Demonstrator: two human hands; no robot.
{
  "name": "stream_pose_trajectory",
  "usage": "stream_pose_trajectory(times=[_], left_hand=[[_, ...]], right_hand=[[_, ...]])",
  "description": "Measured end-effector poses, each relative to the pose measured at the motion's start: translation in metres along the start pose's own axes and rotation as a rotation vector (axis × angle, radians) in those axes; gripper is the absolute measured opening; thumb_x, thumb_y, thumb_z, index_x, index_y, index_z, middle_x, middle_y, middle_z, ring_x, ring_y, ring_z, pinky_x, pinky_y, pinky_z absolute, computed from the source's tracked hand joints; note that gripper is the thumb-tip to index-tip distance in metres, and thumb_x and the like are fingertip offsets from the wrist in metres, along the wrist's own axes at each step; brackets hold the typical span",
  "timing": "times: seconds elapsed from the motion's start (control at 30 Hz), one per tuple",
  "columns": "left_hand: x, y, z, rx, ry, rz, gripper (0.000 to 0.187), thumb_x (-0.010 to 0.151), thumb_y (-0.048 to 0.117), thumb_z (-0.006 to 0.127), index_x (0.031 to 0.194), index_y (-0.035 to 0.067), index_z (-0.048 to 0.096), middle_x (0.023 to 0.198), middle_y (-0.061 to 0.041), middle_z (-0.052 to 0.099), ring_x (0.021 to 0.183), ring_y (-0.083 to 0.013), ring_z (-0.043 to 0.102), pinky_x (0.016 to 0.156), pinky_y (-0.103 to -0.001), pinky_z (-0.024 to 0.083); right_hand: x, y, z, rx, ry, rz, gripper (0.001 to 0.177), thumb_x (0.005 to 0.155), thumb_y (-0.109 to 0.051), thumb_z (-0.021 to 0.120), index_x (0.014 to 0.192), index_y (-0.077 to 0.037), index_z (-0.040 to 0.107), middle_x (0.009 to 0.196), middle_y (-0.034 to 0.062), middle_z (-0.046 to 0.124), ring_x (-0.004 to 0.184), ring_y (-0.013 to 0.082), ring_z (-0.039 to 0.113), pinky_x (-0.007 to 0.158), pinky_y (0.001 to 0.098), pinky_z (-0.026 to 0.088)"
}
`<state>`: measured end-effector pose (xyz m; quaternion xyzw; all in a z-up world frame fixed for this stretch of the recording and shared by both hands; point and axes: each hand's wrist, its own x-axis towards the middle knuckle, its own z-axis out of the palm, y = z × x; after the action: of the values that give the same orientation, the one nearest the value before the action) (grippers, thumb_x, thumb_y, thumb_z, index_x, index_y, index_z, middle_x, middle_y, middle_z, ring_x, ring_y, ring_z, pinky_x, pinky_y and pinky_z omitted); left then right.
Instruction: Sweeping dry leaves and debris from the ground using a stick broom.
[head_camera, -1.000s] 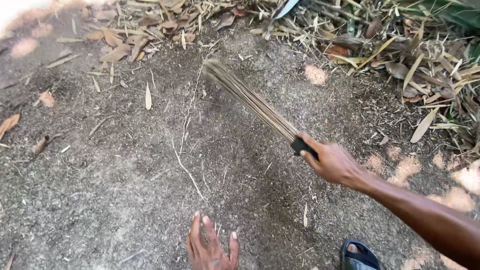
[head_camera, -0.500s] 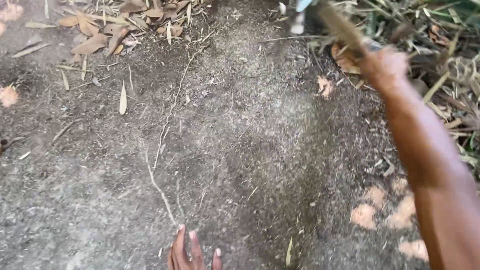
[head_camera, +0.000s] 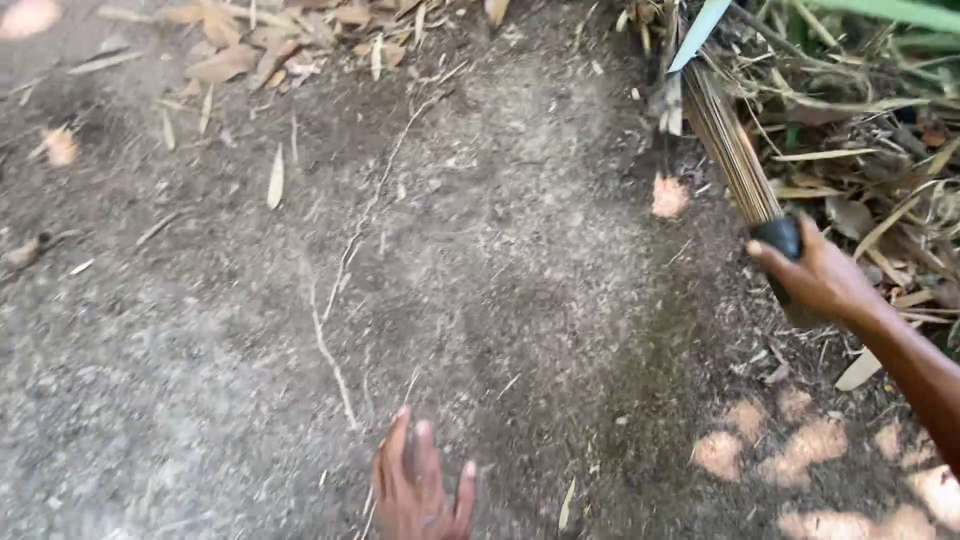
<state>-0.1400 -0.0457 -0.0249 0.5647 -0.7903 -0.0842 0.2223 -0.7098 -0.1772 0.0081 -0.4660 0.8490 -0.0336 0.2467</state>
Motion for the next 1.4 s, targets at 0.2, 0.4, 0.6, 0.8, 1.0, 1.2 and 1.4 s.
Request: stream_pose_trajectory(times=[0.2, 0.4, 0.6, 0.8, 1.0, 1.2, 1.4], left_hand=[[-0.015, 0.005, -0.035, -0.116, 0.015, 0.014, 0.091, 0.093, 0.039, 0.061, 0.159, 0.015, 0.003, 0.154, -0.032, 0.026, 0.138, -0.0477, 0.038, 0.109, -0.067, 0.033], [-0.073, -0.018, -0.095, -0.208, 0.083, -0.049, 0.088, 0.091, 0.028, 0.069, 0.160, 0.011, 0.017, 0.155, -0.029, 0.031, 0.139, -0.0484, 0.039, 0.110, -0.060, 0.036], [-0.128, -0.047, -0.147, -0.195, 0.158, -0.223, 0.085, 0.092, 0.028, 0.072, 0.158, 0.004, 0.023, 0.155, -0.030, 0.032, 0.137, -0.0485, 0.041, 0.109, -0.059, 0.037], [-0.166, -0.057, -0.174, -0.195, 0.324, -0.298, 0.089, 0.094, 0.028, 0.071, 0.162, 0.005, 0.019, 0.154, -0.030, 0.032, 0.138, -0.0456, 0.042, 0.111, -0.059, 0.037], [-0.211, -0.080, -0.190, -0.199, 0.320, -0.469, 0.091, 0.097, 0.032, 0.065, 0.163, 0.003, 0.010, 0.158, -0.030, 0.028, 0.145, -0.0425, 0.037, 0.120, -0.056, 0.030], [-0.226, -0.093, -0.203, -0.263, 0.331, -0.717, 0.093, 0.096, 0.034, 0.063, 0.162, -0.002, 0.006, 0.162, -0.031, 0.022, 0.147, -0.0424, 0.030, 0.120, -0.056, 0.024], [-0.251, -0.116, -0.234, -0.132, 0.550, -0.757, 0.091, 0.095, 0.029, 0.066, 0.162, 0.000, 0.012, 0.158, -0.028, 0.033, 0.145, -0.0429, 0.035, 0.117, -0.055, 0.029]], right_hand=[[-0.103, 0.187, 0.075, 0.145, -0.332, 0.486, 0.060, 0.091, -0.048, 0.070, 0.106, 0.009, 0.057, 0.061, 0.0219, 0.063, 0.044, 0.0370, 0.063, 0.043, 0.0487, 0.053], [-0.247, 0.331, 0.195, 0.355, -0.002, 0.189, 0.047, 0.079, -0.029, 0.081, 0.104, 0.007, 0.064, 0.067, 0.0210, 0.066, 0.053, 0.0319, 0.067, 0.057, 0.0455, 0.054], [-0.253, 0.072, 0.238, -0.205, -0.091, 0.032, 0.084, 0.071, -0.047, 0.090, 0.138, -0.004, 0.066, 0.086, 0.0217, 0.074, 0.078, 0.0309, 0.075, 0.080, 0.0422, 0.063], [-0.327, -0.244, 0.231, -0.395, -0.260, -0.675, 0.091, 0.087, -0.052, 0.069, 0.167, -0.030, 0.031, 0.143, 0.0155, 0.061, 0.081, 0.0291, 0.079, 0.067, 0.0395, 0.067], [-0.354, -0.299, 0.226, -0.314, -0.273, -0.298, 0.077, 0.099, -0.052, 0.059, 0.169, -0.039, 0.031, 0.101, 0.0216, 0.080, 0.071, 0.0333, 0.077, 0.063, 0.0475, 0.066], [-0.384, -0.323, 0.218, -0.052, -0.170, -0.362, 0.081, 0.092, -0.043, 0.069, 0.166, -0.031, 0.038, 0.100, 0.0237, 0.079, 0.075, 0.0334, 0.079, 0.070, 0.0462, 0.066], [-0.459, -0.429, 0.266, 0.019, -0.337, -0.788, 0.085, 0.082, -0.035, 0.075, 0.159, -0.025, 0.040, 0.123, 0.0167, 0.072, 0.090, 0.0297, 0.075, 0.079, 0.0421, 0.060]])
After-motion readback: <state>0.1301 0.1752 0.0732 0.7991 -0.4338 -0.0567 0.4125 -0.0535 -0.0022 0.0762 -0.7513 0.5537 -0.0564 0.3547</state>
